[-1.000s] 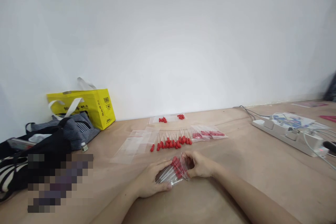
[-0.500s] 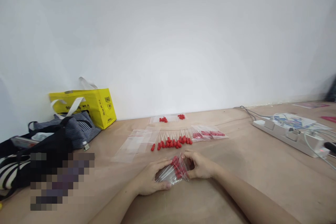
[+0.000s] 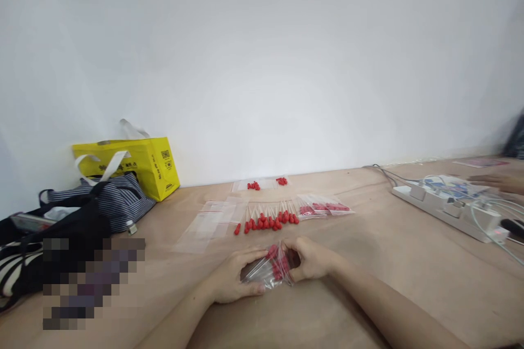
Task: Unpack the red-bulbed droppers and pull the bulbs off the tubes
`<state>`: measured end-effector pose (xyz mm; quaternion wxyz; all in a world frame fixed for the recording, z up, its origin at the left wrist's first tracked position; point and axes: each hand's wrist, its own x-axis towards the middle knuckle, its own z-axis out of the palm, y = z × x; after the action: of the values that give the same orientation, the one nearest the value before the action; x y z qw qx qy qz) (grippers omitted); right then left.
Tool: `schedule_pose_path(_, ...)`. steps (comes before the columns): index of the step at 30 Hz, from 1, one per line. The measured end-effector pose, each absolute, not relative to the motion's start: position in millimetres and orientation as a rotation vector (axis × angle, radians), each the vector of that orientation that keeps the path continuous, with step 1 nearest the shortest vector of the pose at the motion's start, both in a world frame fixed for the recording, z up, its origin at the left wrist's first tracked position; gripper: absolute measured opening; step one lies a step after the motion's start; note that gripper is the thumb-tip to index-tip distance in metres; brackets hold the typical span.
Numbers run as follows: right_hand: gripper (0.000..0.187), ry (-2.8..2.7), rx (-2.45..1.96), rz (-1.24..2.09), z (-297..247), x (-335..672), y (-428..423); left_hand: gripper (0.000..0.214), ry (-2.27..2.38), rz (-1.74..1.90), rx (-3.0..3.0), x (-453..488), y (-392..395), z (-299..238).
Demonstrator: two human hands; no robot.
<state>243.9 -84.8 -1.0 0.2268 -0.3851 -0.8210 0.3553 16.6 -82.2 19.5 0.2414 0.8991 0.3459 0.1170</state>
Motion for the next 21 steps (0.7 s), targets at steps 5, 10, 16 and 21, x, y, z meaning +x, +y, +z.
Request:
schedule_pose_path(5,0.026,-2.255,-1.05,0.979,-6.9,242.7,-84.1,0.066,0.959,0.315,2.454,14.9,-80.2,15.5)
schedule_pose_path(10,0.027,-2.162,-1.046,1.002,-11.6,242.3,-81.9,0.065,0.969,0.301,2.433,13.9,-79.0,13.6)
schedule_pose_path(16,0.031,-1.833,-1.069,1.39,-16.7,253.8,-69.6,0.064,0.981,0.27,2.423,13.2,-78.7,14.6)
schedule_pose_path(21,0.028,-1.55,-1.049,1.614,-13.7,277.5,-62.9,0.064,0.985,0.297,2.393,10.5,-77.9,13.4)
